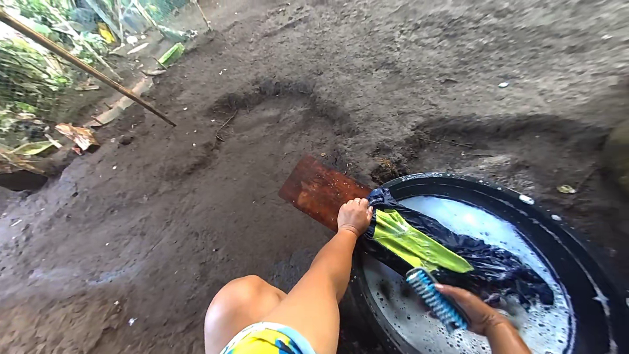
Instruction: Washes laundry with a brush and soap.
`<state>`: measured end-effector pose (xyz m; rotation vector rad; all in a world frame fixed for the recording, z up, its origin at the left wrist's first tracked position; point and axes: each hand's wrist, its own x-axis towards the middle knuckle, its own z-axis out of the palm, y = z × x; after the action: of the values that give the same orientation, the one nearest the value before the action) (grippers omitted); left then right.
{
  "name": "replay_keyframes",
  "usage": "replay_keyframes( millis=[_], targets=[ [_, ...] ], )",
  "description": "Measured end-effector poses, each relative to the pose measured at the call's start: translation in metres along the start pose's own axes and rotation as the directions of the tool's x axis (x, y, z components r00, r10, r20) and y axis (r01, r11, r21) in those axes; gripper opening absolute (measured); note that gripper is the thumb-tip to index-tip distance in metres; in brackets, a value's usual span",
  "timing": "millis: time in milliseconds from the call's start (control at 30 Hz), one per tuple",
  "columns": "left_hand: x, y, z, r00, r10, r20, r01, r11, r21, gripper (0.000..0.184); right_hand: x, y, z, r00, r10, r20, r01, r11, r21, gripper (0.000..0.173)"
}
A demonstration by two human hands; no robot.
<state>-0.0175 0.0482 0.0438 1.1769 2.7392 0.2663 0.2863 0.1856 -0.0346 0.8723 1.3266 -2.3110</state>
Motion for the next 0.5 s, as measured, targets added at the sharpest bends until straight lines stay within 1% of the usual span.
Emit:
replay_keyframes(
  millis=[33, 67, 167, 267, 300, 367, 433, 500],
  targets=[
    [0.000, 0.000, 0.001, 1.000, -0.001, 0.001, 0.001, 1.000, -0.002, 0.044, 0.005, 0.009, 0.005, 0.997, 0.073, 0.026, -0.073, 0.997, -0.006, 0.046],
    [0.000, 0.000, 0.001, 1.000, -0.002, 0.000, 0.002, 1.000, -0.006, 0.045, 0.012, 0.019, 0.011, 0.991, 0.131, 0.016, -0.131, 0.991, -0.010, 0.045],
    [0.000, 0.001, 0.000, 1.000, -0.009, 0.008, 0.009, 1.000, -0.006, 0.045, 0.030, 0.043, 0.019, 0.964, 0.251, -0.089, -0.252, 0.968, -0.003, 0.047],
    [0.000, 0.001, 0.000, 1.000, -0.010, 0.006, 0.010, 1.000, -0.002, 0.044, 0.034, 0.061, 0.007, 0.945, 0.286, -0.159, -0.289, 0.957, 0.005, 0.045],
    [0.000, 0.001, 0.000, 1.000, -0.009, 0.008, 0.009, 1.000, 0.001, 0.044, 0.032, 0.064, 0.002, 0.936, 0.288, -0.202, -0.297, 0.955, -0.018, 0.044],
    [-0.001, 0.002, -0.001, 1.000, -0.008, 0.013, 0.008, 1.000, 0.005, 0.045, 0.030, 0.070, -0.008, 0.907, 0.286, -0.309, -0.331, 0.938, -0.103, 0.043],
    [-0.001, 0.002, -0.001, 1.000, -0.008, 0.011, 0.008, 1.000, 0.009, 0.045, 0.027, 0.073, -0.016, 0.866, 0.294, -0.405, -0.396, 0.898, -0.194, 0.043],
    [-0.002, 0.002, -0.001, 1.000, -0.004, 0.008, 0.004, 1.000, 0.010, 0.045, 0.022, 0.077, -0.020, 0.844, 0.290, -0.452, -0.435, 0.862, -0.261, 0.042]
  ],
)
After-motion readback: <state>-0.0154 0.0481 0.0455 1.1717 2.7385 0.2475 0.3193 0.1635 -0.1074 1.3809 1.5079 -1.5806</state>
